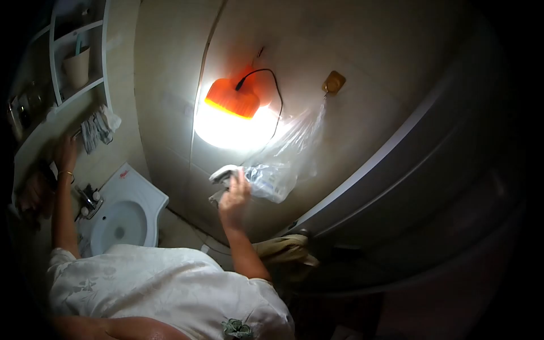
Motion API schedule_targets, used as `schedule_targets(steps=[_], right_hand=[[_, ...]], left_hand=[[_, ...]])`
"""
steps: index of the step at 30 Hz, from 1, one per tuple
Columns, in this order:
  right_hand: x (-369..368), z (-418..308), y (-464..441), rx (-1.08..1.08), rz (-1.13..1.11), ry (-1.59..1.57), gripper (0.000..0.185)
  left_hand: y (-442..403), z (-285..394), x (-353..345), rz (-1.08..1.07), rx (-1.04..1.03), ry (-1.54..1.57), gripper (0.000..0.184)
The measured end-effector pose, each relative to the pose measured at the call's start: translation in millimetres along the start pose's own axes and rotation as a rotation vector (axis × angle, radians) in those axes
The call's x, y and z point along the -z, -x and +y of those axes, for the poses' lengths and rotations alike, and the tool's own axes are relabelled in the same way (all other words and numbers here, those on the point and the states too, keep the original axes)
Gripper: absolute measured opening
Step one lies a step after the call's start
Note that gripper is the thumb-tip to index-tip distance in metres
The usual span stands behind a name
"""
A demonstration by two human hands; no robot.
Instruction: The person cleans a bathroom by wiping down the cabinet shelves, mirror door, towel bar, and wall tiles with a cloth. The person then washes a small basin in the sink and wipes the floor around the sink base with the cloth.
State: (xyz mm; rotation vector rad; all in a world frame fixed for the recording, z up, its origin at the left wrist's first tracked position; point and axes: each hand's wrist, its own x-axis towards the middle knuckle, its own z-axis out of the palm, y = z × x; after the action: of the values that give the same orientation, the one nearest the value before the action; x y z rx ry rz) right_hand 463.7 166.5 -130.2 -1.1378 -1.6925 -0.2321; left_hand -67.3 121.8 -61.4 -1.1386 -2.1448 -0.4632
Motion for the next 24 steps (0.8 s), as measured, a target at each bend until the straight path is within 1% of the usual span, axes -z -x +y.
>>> schedule_targets(steps=[2,4,5,8,10,12,15,18,20,21,24], right_hand=[[49,-16,-51,0.092,0.27,0.048,0.045],[91,-24,-104,0.203,0.474,0.176,0.045],[106,-26,-130,0.236,0.538,0.22,0.045],[126,-16,-215,0.391,0.737,0.288,0.047],[142,-13,-277,0.395,0.759,0.387,0.048],[167,0,-338,0.366,0.848,0.566,0.045],[195,-18,-384,-0.369,0.851,0.515,0.039],[170,-29,-414,-0.181,0.936,0.45,0.049],[129,-36,-430,0.201,0.883,0.498,0.037],[113,-40,-437,0.325,0.809,0.541,0.039],[109,-57,-439,0.636,0.511,0.901,0.055]], left_hand=[[1,1,2,0.002,-0.01,-0.047,0.028],[1,0,2,-0.024,0.012,-0.04,0.028],[2,1,3,0.013,-0.008,-0.062,0.027],[2,6,14,-0.049,0.017,-0.073,0.027],[3,6,12,0.016,0.004,-0.045,0.027],[3,1,8,0.043,0.004,-0.06,0.026],[4,4,11,0.005,0.028,-0.089,0.024],[8,7,4,0.052,0.067,-0.077,0.027],[6,6,5,0.06,0.048,-0.102,0.028],[8,5,6,0.058,0.036,-0.113,0.028],[10,4,2,0.12,0.028,-0.122,0.028]])
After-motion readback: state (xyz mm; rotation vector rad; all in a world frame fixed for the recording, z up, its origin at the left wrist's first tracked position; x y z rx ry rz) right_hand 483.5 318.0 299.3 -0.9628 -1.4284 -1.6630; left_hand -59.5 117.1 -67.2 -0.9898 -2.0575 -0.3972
